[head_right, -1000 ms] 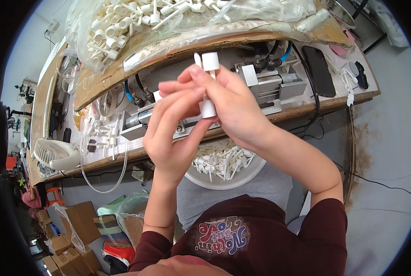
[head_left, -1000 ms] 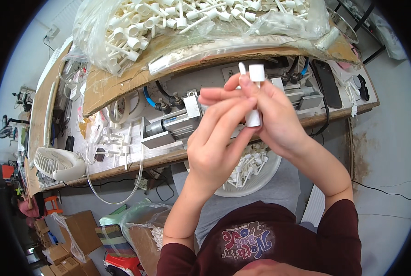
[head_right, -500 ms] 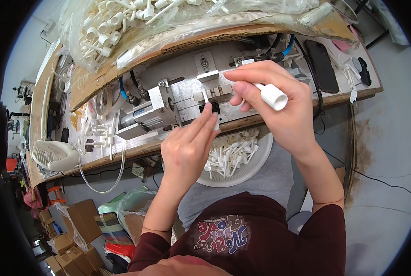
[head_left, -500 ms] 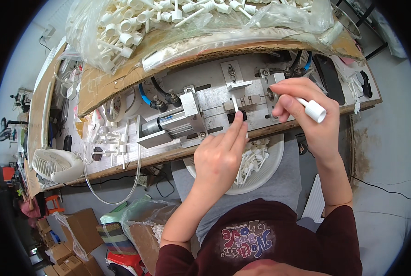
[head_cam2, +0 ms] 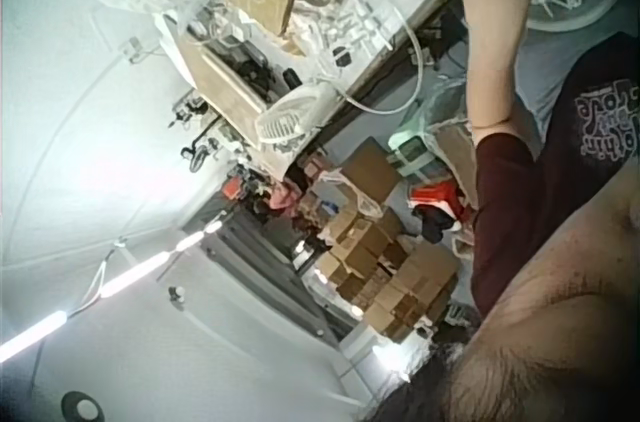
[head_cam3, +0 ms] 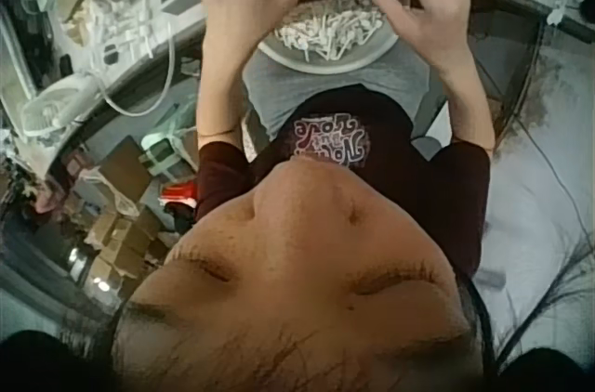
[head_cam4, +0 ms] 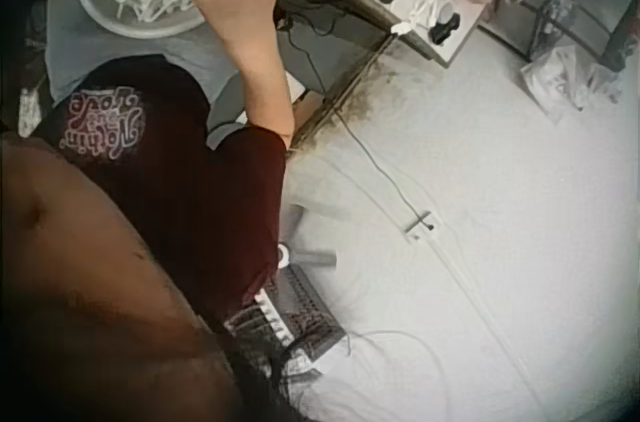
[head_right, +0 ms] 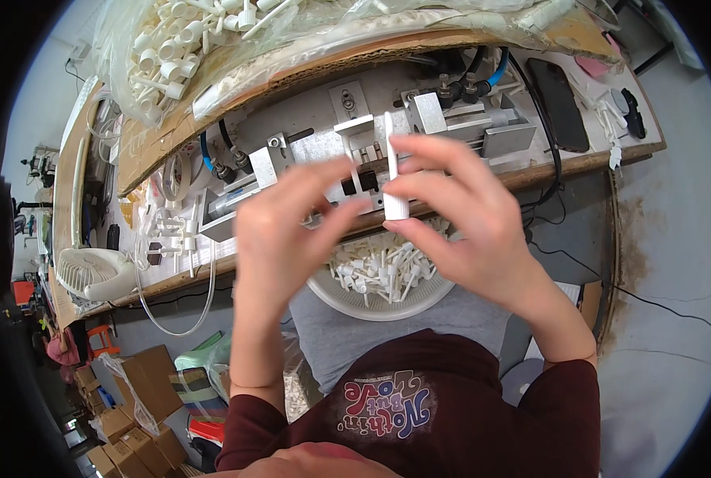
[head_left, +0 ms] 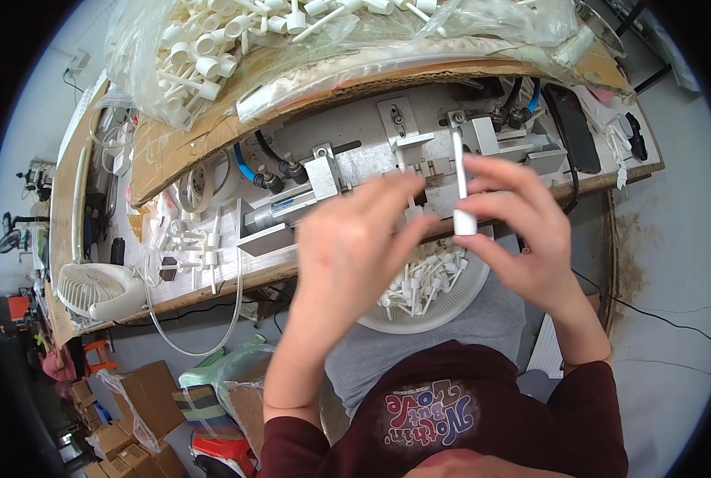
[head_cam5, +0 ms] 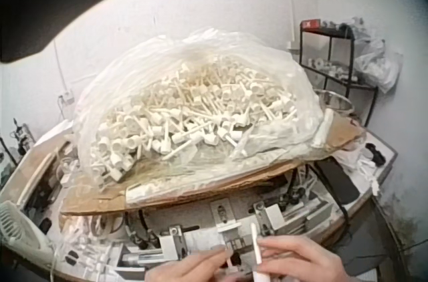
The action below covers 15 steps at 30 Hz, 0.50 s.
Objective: Assembling small white plastic components using a pneumatic press at a workbench.
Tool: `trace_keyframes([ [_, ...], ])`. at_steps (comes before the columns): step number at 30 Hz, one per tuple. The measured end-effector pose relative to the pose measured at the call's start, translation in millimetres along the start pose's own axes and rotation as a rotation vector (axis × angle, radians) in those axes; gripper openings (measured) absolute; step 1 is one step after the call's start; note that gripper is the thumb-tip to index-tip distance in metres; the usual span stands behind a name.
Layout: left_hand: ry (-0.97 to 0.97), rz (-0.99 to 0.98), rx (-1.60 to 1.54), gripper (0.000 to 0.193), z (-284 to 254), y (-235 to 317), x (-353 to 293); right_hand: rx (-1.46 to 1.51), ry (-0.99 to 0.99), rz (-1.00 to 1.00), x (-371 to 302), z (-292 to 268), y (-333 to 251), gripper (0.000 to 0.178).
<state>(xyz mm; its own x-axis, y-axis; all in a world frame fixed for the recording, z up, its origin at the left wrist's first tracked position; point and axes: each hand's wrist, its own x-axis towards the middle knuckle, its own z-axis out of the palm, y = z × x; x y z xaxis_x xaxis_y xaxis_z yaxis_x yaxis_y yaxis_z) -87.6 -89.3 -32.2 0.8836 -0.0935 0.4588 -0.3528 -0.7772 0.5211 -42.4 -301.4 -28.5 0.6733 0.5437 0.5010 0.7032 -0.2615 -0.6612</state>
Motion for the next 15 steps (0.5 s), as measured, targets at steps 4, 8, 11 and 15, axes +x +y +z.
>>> trace_keyframes([
  [4,0.299,0.109,0.144,0.018,-33,-16,63,-0.277,-0.047,-0.137,-14,21,11,0.029],
  [8,0.349,0.184,0.299,0.024,-46,-62,118,-0.39,-0.07,-0.24,-11,39,14,0.022],
  [11,0.293,0.134,0.325,0.022,-37,-76,142,-0.48,-0.102,-0.262,-5,45,13,0.018],
  [15,0.183,0.014,0.47,0.024,-21,-75,166,-0.55,-0.105,-0.246,2,49,13,0.017],
])
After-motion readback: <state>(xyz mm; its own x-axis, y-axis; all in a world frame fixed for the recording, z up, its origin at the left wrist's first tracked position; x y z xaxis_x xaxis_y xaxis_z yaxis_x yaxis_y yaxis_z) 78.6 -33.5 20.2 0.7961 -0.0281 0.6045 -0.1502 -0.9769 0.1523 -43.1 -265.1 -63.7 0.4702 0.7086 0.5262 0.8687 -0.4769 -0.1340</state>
